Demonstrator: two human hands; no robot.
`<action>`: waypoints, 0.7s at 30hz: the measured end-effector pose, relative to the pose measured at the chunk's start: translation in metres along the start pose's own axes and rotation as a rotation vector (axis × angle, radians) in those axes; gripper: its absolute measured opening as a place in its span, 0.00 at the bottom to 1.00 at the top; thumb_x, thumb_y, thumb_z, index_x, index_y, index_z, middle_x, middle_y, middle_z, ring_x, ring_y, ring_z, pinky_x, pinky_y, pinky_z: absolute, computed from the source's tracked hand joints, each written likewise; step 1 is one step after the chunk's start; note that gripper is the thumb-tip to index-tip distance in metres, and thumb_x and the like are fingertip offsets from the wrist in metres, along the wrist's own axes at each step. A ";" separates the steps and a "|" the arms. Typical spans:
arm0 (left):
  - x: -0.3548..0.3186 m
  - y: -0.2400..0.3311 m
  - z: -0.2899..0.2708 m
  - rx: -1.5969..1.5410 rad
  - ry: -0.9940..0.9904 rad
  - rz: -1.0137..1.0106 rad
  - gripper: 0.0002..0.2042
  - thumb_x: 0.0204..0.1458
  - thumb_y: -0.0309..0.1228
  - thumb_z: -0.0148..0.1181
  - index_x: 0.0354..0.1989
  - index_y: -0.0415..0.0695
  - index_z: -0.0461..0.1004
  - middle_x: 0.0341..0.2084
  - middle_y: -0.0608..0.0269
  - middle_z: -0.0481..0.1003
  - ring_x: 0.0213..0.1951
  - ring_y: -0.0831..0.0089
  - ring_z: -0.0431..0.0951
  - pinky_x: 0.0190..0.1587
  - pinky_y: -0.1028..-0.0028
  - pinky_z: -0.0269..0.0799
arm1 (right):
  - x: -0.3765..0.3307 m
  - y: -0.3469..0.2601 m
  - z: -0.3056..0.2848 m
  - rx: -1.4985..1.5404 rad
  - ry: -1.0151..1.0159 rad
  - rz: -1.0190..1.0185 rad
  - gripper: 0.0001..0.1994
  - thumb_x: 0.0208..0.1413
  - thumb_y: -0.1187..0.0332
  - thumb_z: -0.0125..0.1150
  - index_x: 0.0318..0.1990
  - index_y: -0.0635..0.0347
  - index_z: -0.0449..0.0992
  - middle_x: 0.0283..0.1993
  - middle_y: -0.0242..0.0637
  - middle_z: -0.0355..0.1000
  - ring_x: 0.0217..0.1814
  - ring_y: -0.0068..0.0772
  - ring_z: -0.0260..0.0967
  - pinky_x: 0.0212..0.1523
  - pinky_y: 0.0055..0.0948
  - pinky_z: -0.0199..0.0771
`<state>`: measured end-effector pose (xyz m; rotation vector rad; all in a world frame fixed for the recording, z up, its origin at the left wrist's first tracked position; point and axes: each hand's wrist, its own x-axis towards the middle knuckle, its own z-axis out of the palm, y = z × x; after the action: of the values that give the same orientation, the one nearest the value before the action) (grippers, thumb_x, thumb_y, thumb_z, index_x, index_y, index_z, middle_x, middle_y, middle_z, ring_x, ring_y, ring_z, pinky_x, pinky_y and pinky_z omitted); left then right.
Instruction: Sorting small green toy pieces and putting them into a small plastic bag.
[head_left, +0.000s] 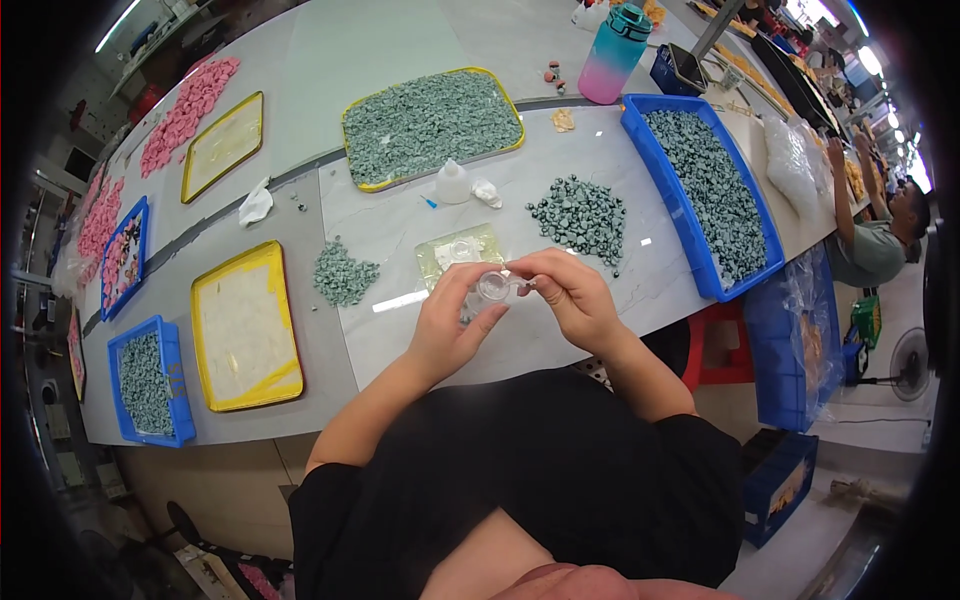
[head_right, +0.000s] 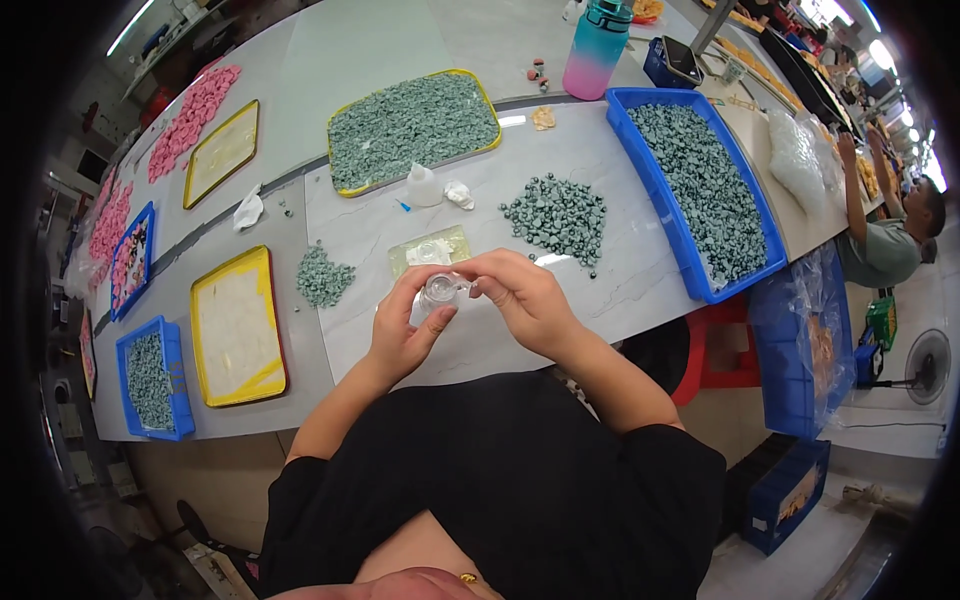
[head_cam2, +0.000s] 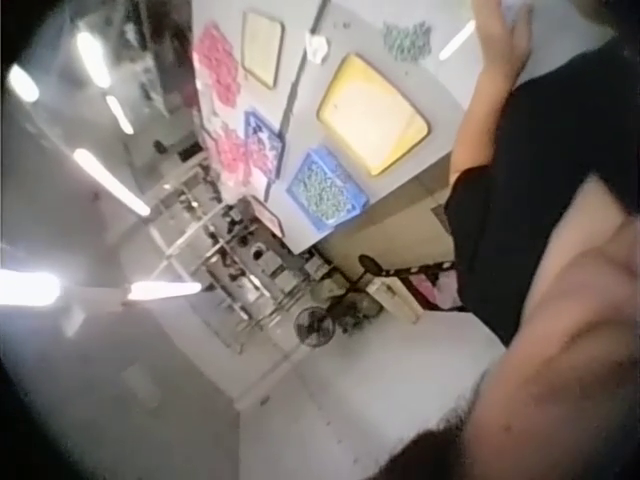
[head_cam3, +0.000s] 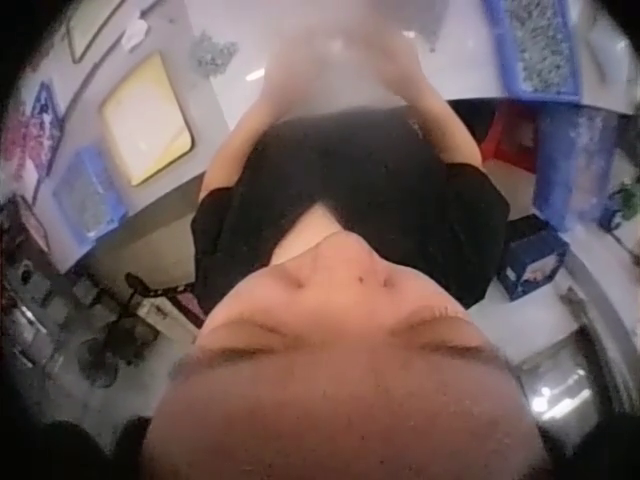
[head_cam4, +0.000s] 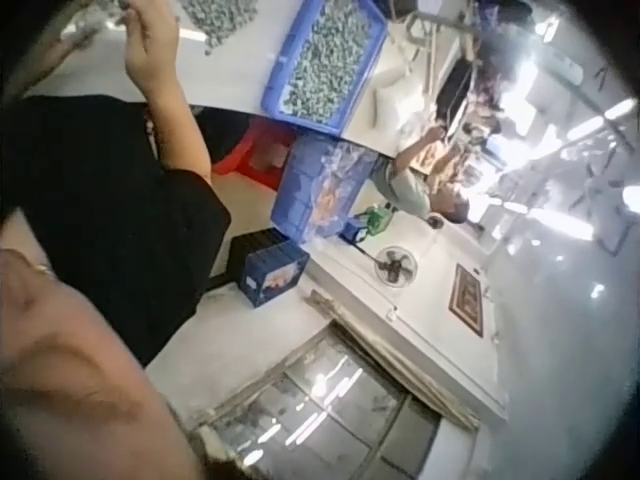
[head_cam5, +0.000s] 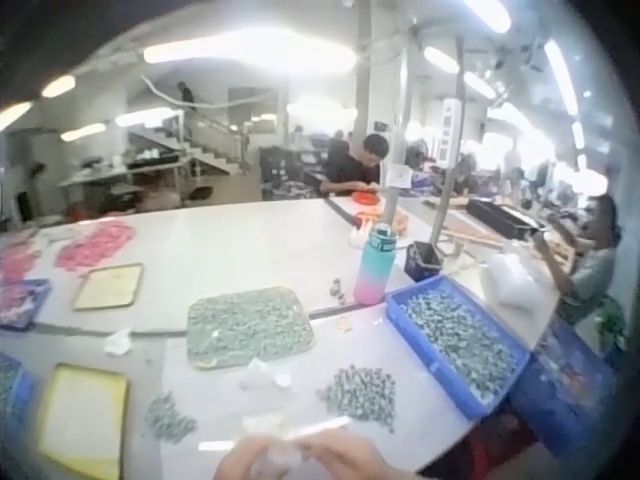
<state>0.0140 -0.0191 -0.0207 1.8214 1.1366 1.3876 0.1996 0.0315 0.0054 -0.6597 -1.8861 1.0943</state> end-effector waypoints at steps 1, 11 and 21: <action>-0.001 0.000 -0.001 0.001 0.011 -0.041 0.18 0.47 0.26 0.63 0.47 0.39 0.68 0.40 0.55 0.72 0.44 0.57 0.71 0.47 0.67 0.67 | 0.001 -0.002 -0.003 -0.015 -0.034 0.057 0.10 0.58 0.74 0.52 0.46 0.64 0.74 0.37 0.40 0.72 0.37 0.32 0.71 0.39 0.27 0.71; 0.000 -0.001 -0.003 0.262 0.106 0.053 0.20 0.43 0.23 0.65 0.45 0.40 0.68 0.37 0.56 0.71 0.40 0.60 0.71 0.45 0.68 0.67 | 0.006 -0.019 -0.054 0.054 -0.063 0.370 0.09 0.57 0.78 0.52 0.44 0.67 0.76 0.32 0.36 0.73 0.35 0.23 0.70 0.37 0.22 0.70; -0.003 -0.008 0.006 0.252 0.117 0.133 0.23 0.36 0.19 0.66 0.43 0.41 0.65 0.36 0.55 0.69 0.40 0.55 0.69 0.44 0.62 0.65 | 0.006 -0.027 -0.017 -0.409 -0.017 -0.086 0.09 0.52 0.74 0.60 0.41 0.62 0.77 0.39 0.40 0.72 0.41 0.35 0.70 0.40 0.28 0.69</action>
<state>0.0173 -0.0175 -0.0307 2.0458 1.3214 1.4996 0.2103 0.0306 0.0357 -0.7865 -2.1543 0.6639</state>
